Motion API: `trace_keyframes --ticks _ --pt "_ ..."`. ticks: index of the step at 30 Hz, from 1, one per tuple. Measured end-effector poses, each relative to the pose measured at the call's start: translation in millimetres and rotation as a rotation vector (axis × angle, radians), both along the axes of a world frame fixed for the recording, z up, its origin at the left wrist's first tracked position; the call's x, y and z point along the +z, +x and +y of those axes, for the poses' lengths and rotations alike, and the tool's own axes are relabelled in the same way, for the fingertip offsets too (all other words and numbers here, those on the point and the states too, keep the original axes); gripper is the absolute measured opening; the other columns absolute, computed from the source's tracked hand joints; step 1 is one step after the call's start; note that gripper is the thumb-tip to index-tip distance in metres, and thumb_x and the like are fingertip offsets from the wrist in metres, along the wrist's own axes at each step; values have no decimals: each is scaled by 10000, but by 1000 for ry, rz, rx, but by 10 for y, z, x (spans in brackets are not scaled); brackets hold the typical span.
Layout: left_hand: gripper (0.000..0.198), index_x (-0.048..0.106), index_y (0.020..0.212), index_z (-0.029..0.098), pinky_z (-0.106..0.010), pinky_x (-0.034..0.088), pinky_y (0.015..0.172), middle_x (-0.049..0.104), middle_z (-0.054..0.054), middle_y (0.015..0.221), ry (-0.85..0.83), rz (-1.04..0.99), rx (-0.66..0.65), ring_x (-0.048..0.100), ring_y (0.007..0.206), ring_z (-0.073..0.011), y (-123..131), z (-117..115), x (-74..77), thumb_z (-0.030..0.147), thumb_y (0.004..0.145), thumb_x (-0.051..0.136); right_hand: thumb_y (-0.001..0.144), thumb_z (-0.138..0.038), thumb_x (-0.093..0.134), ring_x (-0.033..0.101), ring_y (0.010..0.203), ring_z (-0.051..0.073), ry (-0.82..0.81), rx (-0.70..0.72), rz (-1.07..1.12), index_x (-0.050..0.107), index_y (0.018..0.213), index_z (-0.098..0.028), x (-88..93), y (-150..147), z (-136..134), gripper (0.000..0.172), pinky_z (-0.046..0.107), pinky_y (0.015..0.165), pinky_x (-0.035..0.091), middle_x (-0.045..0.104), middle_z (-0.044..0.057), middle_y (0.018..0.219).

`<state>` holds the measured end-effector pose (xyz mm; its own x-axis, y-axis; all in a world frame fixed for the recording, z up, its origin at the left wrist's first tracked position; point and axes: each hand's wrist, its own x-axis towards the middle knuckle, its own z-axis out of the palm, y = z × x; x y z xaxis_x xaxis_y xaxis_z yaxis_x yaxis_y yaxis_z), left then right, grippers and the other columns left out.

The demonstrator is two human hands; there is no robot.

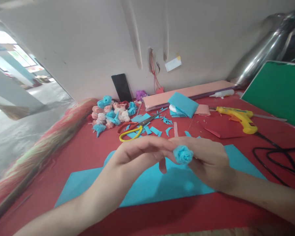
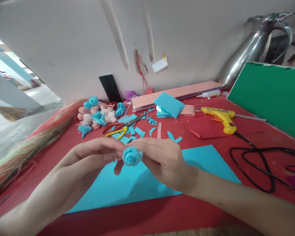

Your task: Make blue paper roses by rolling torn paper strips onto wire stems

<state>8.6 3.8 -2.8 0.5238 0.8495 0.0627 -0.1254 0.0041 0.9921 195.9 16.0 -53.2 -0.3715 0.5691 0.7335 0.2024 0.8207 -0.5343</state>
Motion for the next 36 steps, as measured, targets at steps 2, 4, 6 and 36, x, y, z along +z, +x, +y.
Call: trace_keyframes --ticks 2,4,6,36 --pt "225 728 882 230 -141 474 691 696 27 817 -10 -21 17 564 724 -82 13 9 -1 133 892 525 934 -139 474 707 821 137 -23 -1 28 657 1023 -309 14 -24 -2 265 226 722 566 748 -15 921" --pt "232 727 870 228 -144 472 683 698 24 789 -27 -32 30 569 726 -87 21 17 -4 122 885 522 928 -129 479 701 734 128 -29 -29 57 674 993 -317 15 -43 1 279 214 660 555 749 -29 876" --pt "236 726 870 234 -144 474 687 697 26 779 -39 -39 34 578 734 -90 23 22 -9 116 880 522 931 -139 480 687 668 121 -28 -61 71 689 945 -310 8 -55 5 271 207 617 540 745 -32 821" --pt "239 702 791 201 -158 412 673 621 41 709 -97 -4 27 523 706 -71 25 27 -20 105 864 496 926 -110 472 563 578 78 2 -28 89 574 711 -191 -4 -87 -10 252 147 542 440 529 -31 610"
